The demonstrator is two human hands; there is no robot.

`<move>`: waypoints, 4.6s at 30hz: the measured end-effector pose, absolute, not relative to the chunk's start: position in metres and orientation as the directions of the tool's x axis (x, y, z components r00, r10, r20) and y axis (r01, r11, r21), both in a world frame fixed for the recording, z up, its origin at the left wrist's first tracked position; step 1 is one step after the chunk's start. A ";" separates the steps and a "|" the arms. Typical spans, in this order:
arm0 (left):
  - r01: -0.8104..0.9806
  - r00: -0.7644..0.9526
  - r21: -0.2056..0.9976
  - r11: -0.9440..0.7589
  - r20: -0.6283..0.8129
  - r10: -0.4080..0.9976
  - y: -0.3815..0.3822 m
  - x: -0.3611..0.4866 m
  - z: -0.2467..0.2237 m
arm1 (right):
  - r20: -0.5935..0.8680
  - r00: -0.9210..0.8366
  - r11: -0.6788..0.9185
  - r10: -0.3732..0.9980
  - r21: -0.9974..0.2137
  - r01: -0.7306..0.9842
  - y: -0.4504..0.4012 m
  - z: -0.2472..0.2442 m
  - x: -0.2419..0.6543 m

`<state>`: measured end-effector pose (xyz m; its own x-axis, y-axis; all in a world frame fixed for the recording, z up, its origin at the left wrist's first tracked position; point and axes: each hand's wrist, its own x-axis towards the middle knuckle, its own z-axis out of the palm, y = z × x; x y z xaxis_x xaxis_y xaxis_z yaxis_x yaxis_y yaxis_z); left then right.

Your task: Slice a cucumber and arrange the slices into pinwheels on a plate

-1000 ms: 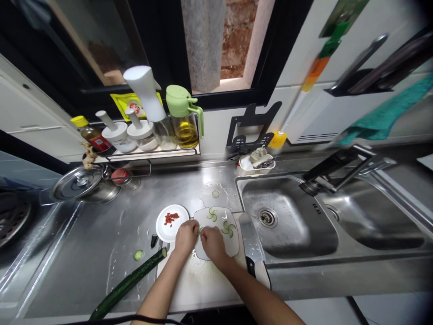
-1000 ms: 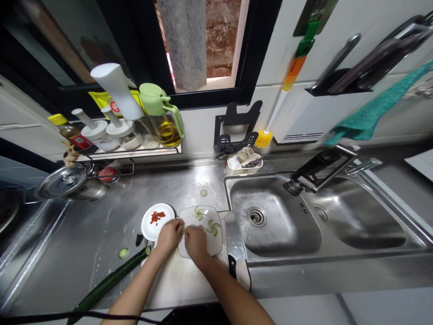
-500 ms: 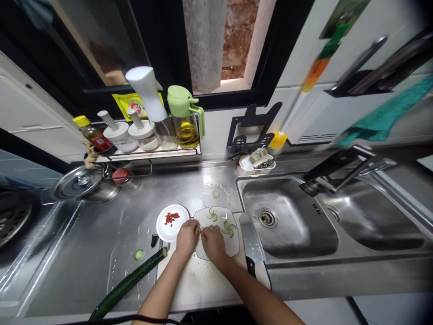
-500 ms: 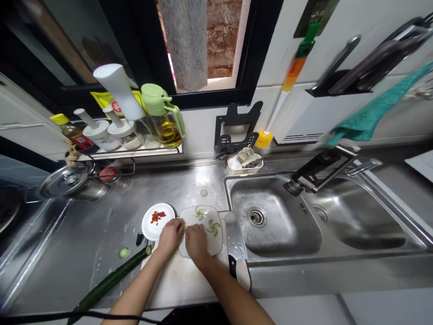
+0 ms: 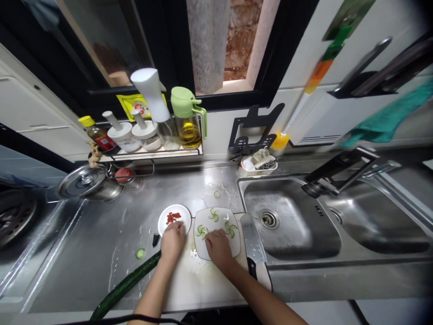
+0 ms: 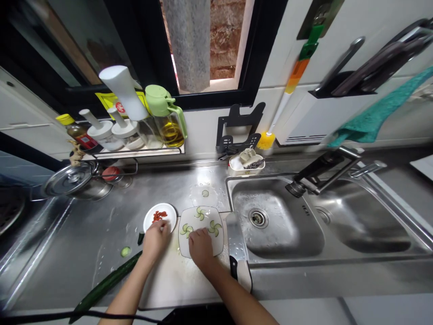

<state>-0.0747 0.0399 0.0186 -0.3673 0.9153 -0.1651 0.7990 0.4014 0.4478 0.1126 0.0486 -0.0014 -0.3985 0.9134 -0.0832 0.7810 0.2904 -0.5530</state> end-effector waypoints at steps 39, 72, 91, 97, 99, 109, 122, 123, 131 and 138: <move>0.631 -0.320 0.677 0.378 -0.216 0.922 0.031 -0.021 0.008 | -0.048 -0.400 0.296 0.915 -0.593 0.749 0.057 0.001 0.118; 0.628 -0.330 0.697 0.346 -0.164 0.929 0.032 -0.019 -0.005 | -0.094 -0.447 0.306 0.890 -0.605 0.735 0.065 -0.007 0.108; 0.634 -0.315 0.701 0.327 -0.152 0.937 0.032 -0.022 0.000 | -0.067 -0.437 0.309 0.897 -0.611 0.728 0.065 -0.007 0.107; 0.642 -0.310 0.696 0.321 -0.148 0.939 0.030 -0.026 0.002 | -0.060 -0.431 0.312 0.900 -0.603 0.735 0.064 -0.005 0.109; 0.658 -0.323 0.674 0.335 -0.148 0.935 0.028 -0.032 0.003 | -0.054 -0.425 0.309 0.903 -0.605 0.733 0.064 -0.004 0.110; 0.677 -0.618 0.372 0.635 -0.180 0.765 0.027 -0.115 0.003 | -0.089 -0.402 0.273 0.911 -0.600 0.752 0.058 0.001 0.118; 0.674 -0.628 0.298 0.676 -0.253 0.736 0.056 -0.129 0.003 | -0.106 -0.392 0.252 0.914 -0.609 0.752 0.056 0.005 0.120; 0.669 -0.632 0.294 0.682 -0.259 0.731 0.056 -0.129 0.003 | -0.107 -0.390 0.249 0.915 -0.611 0.751 0.056 0.005 0.120; 0.604 -0.644 0.412 0.682 -0.252 0.722 0.044 -0.135 0.003 | -0.115 -0.387 0.242 0.915 -0.611 0.754 0.055 0.004 0.121; 0.631 -0.545 0.579 0.516 -0.142 0.826 0.043 -0.103 0.011 | -0.097 -0.383 0.260 0.918 -0.582 0.770 0.057 0.004 0.131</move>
<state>-0.1025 0.0432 0.0112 -0.5451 0.8264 -0.1416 0.6313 0.5156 0.5793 0.1314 0.0571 0.0045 -0.3835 0.9184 -0.0971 0.7704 0.2601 -0.5820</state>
